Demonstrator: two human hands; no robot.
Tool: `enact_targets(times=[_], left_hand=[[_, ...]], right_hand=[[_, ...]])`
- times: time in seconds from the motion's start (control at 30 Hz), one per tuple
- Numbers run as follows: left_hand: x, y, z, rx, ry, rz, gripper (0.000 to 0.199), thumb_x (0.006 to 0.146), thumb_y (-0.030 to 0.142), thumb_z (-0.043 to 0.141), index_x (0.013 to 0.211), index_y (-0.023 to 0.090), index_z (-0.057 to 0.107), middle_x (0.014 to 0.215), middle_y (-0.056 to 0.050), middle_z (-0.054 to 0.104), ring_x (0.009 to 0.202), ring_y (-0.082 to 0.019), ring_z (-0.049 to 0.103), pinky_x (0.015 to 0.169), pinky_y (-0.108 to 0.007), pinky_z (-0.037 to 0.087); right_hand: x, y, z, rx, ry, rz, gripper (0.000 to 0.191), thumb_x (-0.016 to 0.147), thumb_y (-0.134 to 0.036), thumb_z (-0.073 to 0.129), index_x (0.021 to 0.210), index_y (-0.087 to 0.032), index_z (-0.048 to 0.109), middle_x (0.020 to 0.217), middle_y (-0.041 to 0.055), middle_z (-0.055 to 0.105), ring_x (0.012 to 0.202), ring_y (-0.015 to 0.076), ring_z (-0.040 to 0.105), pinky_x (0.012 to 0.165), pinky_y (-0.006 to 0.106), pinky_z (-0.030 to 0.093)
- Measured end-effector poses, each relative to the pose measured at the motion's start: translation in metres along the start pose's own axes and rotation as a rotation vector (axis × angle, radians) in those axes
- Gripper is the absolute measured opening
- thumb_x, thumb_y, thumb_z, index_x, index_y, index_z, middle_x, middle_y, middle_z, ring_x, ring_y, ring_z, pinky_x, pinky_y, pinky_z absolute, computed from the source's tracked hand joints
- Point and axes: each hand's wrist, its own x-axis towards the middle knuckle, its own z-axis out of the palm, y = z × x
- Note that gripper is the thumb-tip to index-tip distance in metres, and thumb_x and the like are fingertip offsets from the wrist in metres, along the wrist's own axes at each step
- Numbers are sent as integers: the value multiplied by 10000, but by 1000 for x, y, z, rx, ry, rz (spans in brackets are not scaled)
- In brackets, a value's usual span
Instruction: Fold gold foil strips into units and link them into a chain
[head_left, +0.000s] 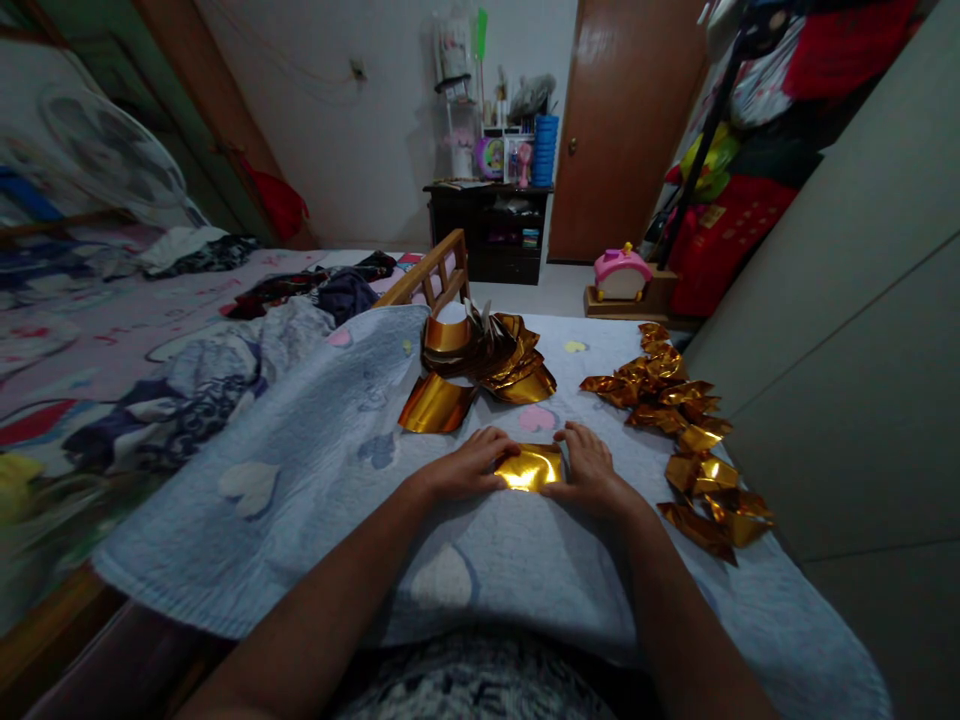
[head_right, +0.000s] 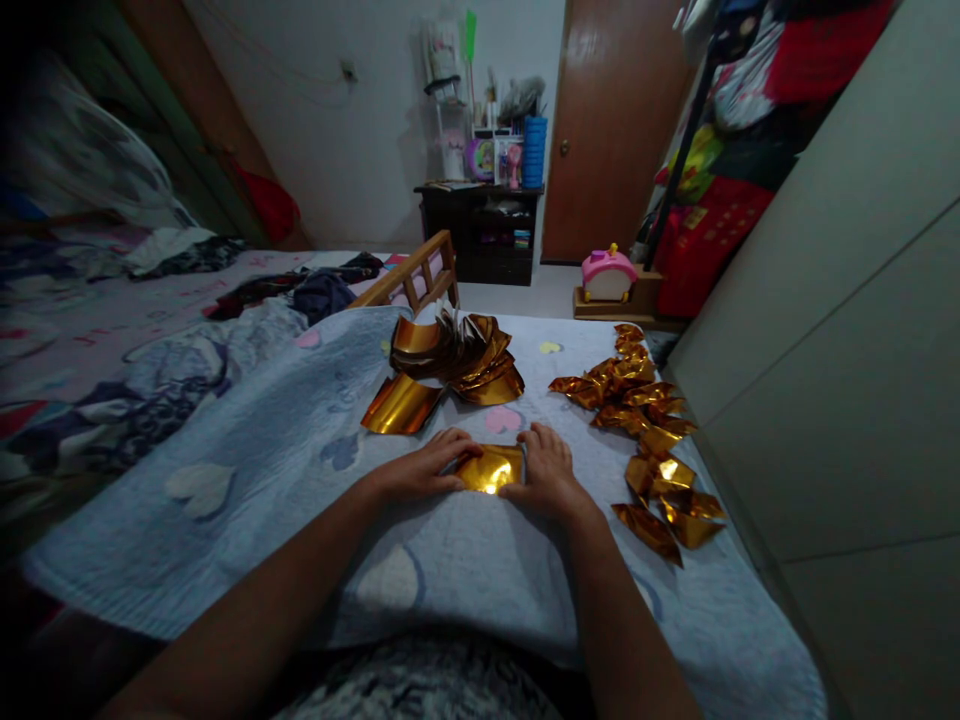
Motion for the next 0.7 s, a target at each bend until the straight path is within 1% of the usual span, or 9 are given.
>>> enact_targets(times=[0.17,0.3,0.4,0.5,0.6,0.7], left_hand=[[0,2,-2,-16,-27,-15,492,835,201,653,1311,241,538,1252,-74,504,1240,-248,455,1118,-407,387],[0,6,-2,-29,-21,-26,465,831,206,646,1286,229,551,1229,-79,504,1220,-258,464,1103,-412,399],[0,6,-1,-33,-14,-29,467,824,223,655,1281,219,562,1220,-86,507,1215,-267,467,1102,-419,400],[-1,3,0,-39,-1,-12,488,821,216,645,1301,227,558,1237,-83,509,1236,-265,460,1116,-420,390],[-2,-1,2,-40,9,15,515,833,231,641,1338,229,541,1278,-85,505,1260,-263,456,1132,-419,374],[-3,-3,4,-19,18,23,542,798,362,744,1291,224,568,1290,-88,518,1248,-280,463,1121,-425,373]], right_hand=[[-1,5,-8,62,-122,-1,786,700,-351,780,1399,-170,469,1574,205,336,1509,385,231,1205,538,249],[-3,9,-10,118,-149,-37,776,732,-286,718,1442,-184,423,1586,181,321,1531,362,179,1227,531,212],[-6,12,-13,154,-153,-78,735,728,-215,660,1424,-194,426,1567,168,344,1531,336,182,1233,516,199],[-7,14,-18,197,-155,-121,690,677,-153,625,1347,-202,470,1518,164,385,1497,314,253,1225,489,221],[-9,11,-22,256,-113,-115,619,685,-218,655,1282,-217,490,1511,161,367,1476,318,272,1202,502,254],[-10,3,-22,261,-38,-115,540,703,-318,709,1201,-212,529,1527,161,325,1476,346,235,1192,536,237]])
